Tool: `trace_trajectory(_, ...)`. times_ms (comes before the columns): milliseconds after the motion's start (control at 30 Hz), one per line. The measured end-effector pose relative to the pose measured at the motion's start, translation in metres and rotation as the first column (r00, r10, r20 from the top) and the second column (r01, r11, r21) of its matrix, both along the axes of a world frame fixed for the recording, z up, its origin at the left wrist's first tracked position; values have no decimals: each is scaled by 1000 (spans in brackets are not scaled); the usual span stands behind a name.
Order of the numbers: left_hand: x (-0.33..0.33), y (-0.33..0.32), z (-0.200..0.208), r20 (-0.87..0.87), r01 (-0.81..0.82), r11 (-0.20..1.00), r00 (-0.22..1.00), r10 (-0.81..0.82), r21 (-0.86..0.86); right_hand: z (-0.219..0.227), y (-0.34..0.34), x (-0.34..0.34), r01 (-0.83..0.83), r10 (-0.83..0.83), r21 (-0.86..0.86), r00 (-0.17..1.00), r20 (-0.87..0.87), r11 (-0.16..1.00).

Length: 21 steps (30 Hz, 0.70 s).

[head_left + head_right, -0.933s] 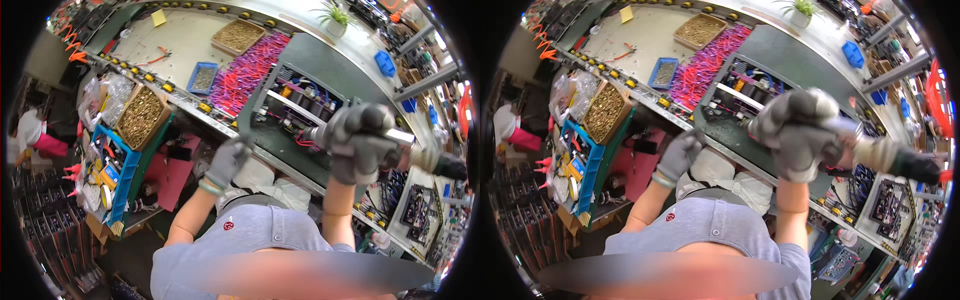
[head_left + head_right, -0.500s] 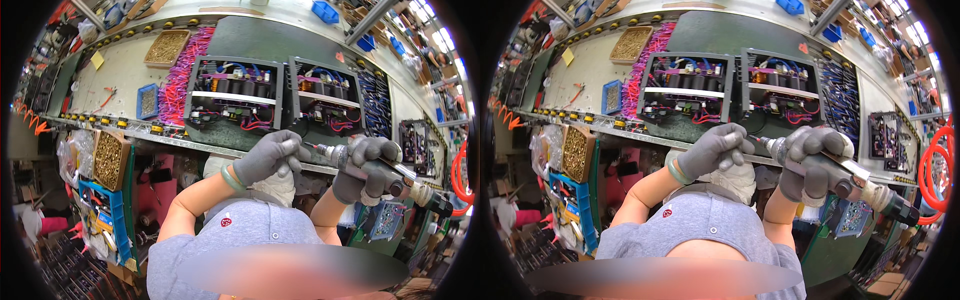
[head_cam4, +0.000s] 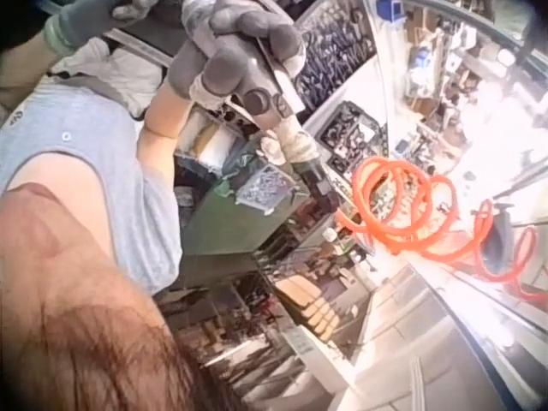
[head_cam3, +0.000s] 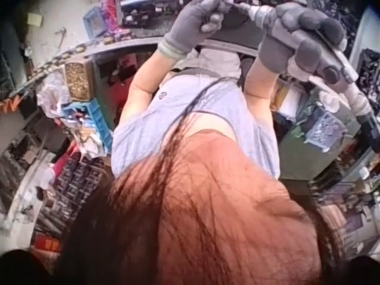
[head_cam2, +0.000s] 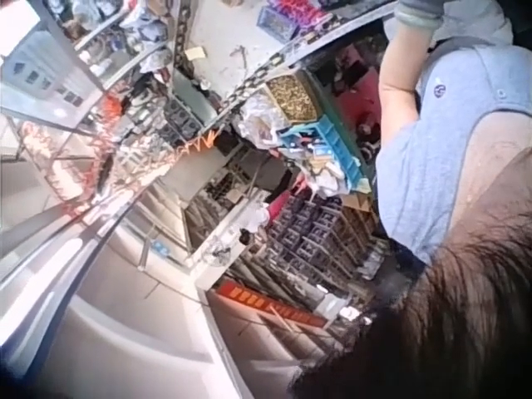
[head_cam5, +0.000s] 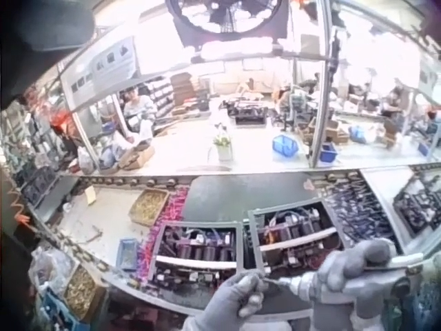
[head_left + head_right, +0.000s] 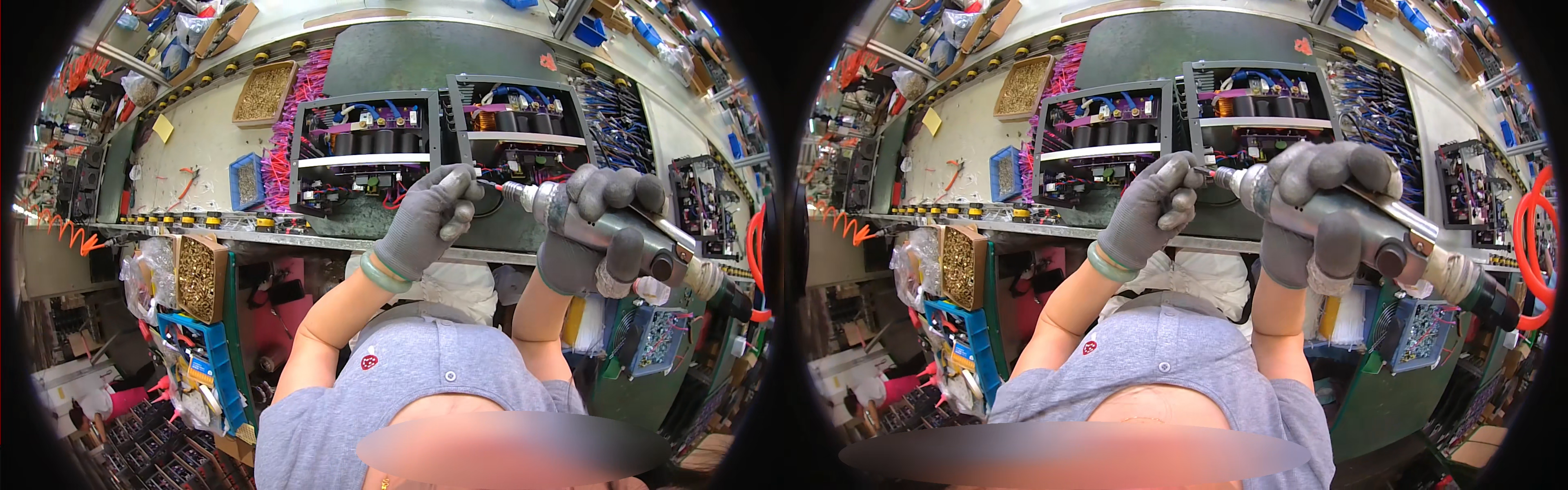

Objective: Assembling electronic components and wiring onto circuit boards and housing units in an industrial setting.

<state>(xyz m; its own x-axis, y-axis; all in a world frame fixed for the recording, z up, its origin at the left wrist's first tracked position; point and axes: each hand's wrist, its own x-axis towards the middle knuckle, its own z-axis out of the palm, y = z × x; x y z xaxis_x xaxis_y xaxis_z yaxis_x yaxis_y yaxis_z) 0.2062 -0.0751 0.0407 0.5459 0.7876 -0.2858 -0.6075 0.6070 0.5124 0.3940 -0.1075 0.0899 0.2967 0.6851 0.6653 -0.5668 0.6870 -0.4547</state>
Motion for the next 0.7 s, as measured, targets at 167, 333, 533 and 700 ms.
trace_trajectory(167, 2, 3, -12, 62, 94, 995, 994, -95, 26, 2, 1, -10, 13, -17, -80, 998, -55, 997)
trace_trajectory(333, 3, 4, -11, -158, 91, 992, 984, -77, 83, 17, 22, -14, -445, 450, 112, 893, -21, 889)
trace_trajectory(533, -1, 7, -6, -133, 52, 968, 991, -20, 245, -12, 32, 2, -126, 118, 196, 992, 53, 972)
trace_trajectory(700, -7, 4, 0, -334, 118, 933, 942, 2, 340, -15, 41, 15, -354, 288, 317, 928, 235, 880)
